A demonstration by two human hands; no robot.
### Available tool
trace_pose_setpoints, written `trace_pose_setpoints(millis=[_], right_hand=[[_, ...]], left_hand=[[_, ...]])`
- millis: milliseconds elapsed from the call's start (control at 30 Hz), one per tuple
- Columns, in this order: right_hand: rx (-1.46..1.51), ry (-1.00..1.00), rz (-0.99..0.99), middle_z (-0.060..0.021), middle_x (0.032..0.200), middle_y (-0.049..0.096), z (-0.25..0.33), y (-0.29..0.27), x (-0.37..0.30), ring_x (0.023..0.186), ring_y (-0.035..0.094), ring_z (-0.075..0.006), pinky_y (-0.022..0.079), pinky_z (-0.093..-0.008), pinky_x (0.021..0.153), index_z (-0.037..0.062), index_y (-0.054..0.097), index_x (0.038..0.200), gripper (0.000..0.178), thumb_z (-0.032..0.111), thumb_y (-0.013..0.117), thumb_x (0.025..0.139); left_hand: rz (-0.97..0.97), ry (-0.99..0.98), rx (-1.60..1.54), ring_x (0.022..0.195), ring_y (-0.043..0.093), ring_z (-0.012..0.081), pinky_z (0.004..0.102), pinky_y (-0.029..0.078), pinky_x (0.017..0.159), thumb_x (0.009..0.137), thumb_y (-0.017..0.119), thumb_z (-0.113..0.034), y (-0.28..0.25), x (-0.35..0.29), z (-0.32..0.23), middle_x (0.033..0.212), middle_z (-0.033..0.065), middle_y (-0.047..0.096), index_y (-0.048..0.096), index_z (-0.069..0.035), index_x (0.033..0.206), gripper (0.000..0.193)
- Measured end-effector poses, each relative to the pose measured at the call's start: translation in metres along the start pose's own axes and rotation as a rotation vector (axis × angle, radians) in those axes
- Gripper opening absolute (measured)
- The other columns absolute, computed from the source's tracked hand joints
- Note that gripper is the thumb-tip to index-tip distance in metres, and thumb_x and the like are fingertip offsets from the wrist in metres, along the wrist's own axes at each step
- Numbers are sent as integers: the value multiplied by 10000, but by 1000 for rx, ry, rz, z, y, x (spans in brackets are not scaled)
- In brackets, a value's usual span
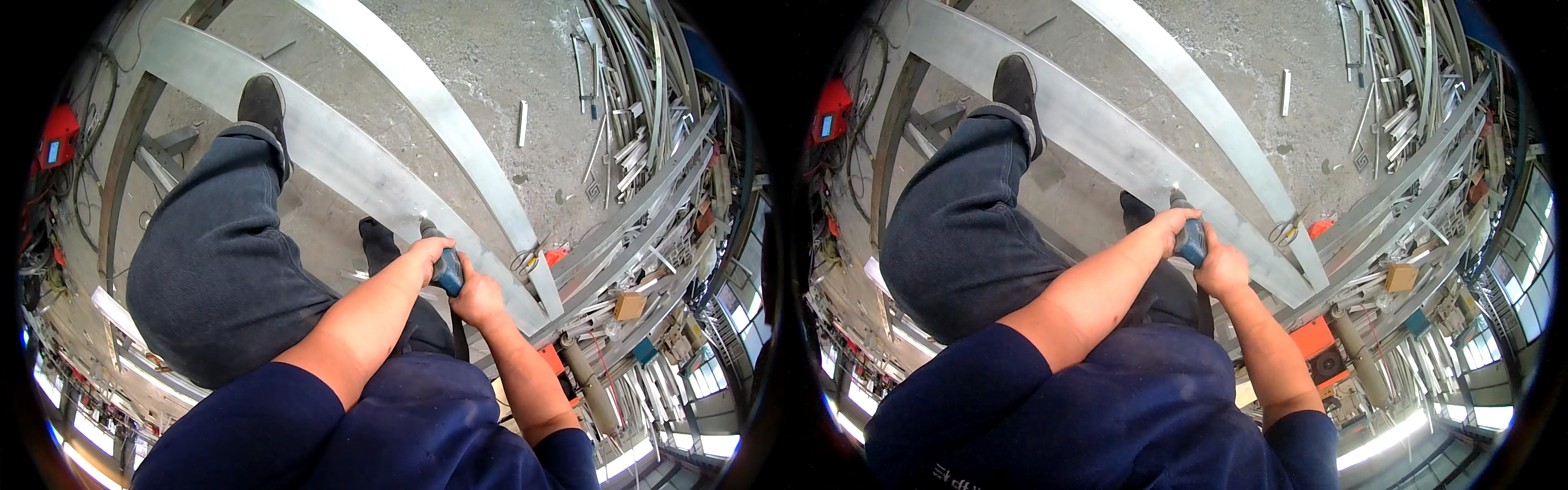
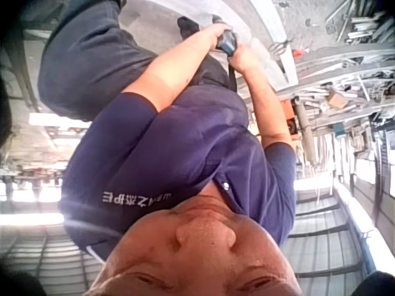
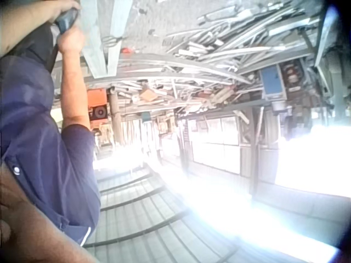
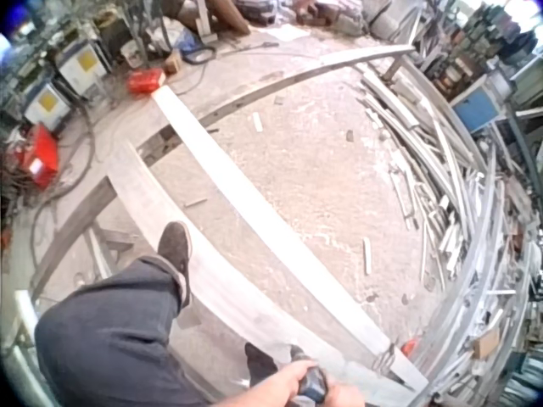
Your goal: The person uses a cordless drill to create holes in a long, curved metal beam. They repeatedly measure and mark positions with a pair of scissors before drilling each hole. The person works along the length of the beam, creating a series of holes.
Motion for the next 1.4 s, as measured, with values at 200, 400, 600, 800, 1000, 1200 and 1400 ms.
trace_pose_setpoints(millis=[200,400,600,800,1000,1200,1400], right_hand=[[41,-6,11,-234,999,744,0,0,0,939,718,-442,580,-523,854,168,351,1581,953,192,757,720],[94,-47,83,-233,1093,733,-7,-2,8,1036,698,-443,558,-506,926,156,283,1614,1027,212,789,722],[279,-168,30,-285,1330,618,-17,7,5,1165,639,-471,507,-475,1046,103,223,1628,1125,249,869,719],[135,-75,0,-283,1232,666,-1,-4,-12,1105,672,-457,548,-492,960,78,279,1599,1056,257,855,733],[-4,-40,-63,-203,963,747,-6,10,0,899,726,-414,586,-489,825,113,379,1555,897,170,764,748],[-111,-57,45,-200,1009,742,2,-8,5,949,734,-378,586,-477,831,101,390,1549,842,119,706,769],[-91,-69,-25,-198,981,748,-3,0,4,933,733,-388,581,-488,842,130,408,1547,860,106,692,735]], left_hand=[[15,-34,-12,933,719,322,503,608,842,914,765,-353,3,-13,-1,1101,174,691,611,-14,1210,475],[24,-47,9,930,733,317,515,601,865,956,705,-394,7,-16,-4,1079,154,712,618,-50,1196,428],[57,-16,-10,964,722,341,531,604,853,923,755,-365,1,1,4,1157,186,687,598,-32,1249,491],[21,20,-19,965,721,328,500,603,861,908,779,-346,-1,-6,3,1165,176,686,593,-17,1265,520],[21,31,-19,974,723,301,465,597,885,915,771,-369,1,-23,3,1137,155,694,596,-21,1249,514],[70,-18,-107,947,728,289,457,596,899,938,736,-414,5,-34,2,1087,119,705,614,-56,1206,464],[79,-11,-86,973,728,301,455,588,899,916,754,-385,0,-21,6,1102,148,711,602,-39,1221,486]])
Point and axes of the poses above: each hand's wrist, its own x-axis towards the middle knuckle, its own y-axis out of the palm, z = x × y, the point moved 6 cm from there along x, towards the middle knuckle
